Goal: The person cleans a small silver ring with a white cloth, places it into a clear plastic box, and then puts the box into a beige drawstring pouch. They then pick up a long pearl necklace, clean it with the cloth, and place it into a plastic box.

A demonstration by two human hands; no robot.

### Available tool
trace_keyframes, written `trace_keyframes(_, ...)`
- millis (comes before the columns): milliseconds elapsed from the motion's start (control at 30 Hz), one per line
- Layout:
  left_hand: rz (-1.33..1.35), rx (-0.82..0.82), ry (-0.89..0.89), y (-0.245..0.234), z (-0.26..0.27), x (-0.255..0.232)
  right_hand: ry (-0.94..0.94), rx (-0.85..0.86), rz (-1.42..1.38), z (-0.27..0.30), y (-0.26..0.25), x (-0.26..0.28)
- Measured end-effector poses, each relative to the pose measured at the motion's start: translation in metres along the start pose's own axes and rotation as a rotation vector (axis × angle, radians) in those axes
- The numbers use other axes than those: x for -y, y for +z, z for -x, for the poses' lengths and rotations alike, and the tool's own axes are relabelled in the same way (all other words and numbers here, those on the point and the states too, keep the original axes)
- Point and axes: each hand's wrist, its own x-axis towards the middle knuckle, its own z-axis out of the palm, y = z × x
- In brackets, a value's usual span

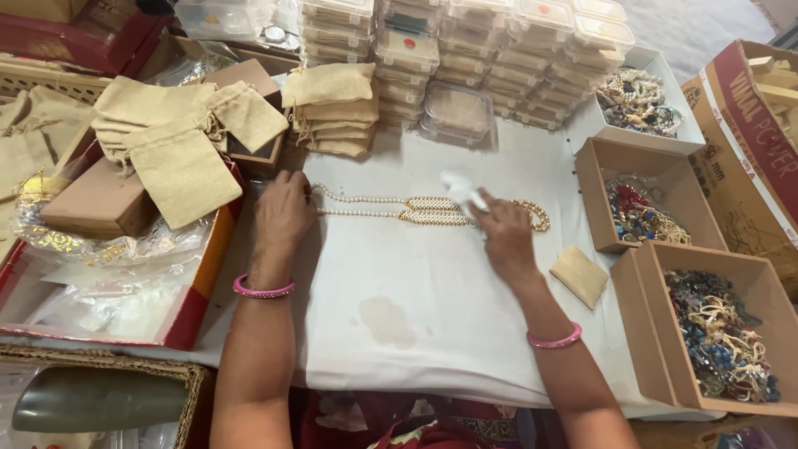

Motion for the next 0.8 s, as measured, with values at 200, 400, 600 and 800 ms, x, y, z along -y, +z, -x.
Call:
trace_keyframes(200,0.015,-0.021,-0.047,0.005,0.0,0.0,0.291,0.15,-0.058,0.017,0.006,-0.035)
trace_keyframes(400,-0.023,0.005,-0.029,0.011,-0.004,0.0,0.145,-0.203,-0.081,0.005,0.03,-0.018)
trace_keyframes(600,0.045,-0.043,0.014,0.017,-0.001,0.007,-0.143,0.205,-0.064,-0.049,0.026,0.079)
trace_keyframes(800,0.003,-0.003,-0.048,0.012,0.001,0.006,0.009,0.34,-0.204,-0.018,0.035,-0.017)
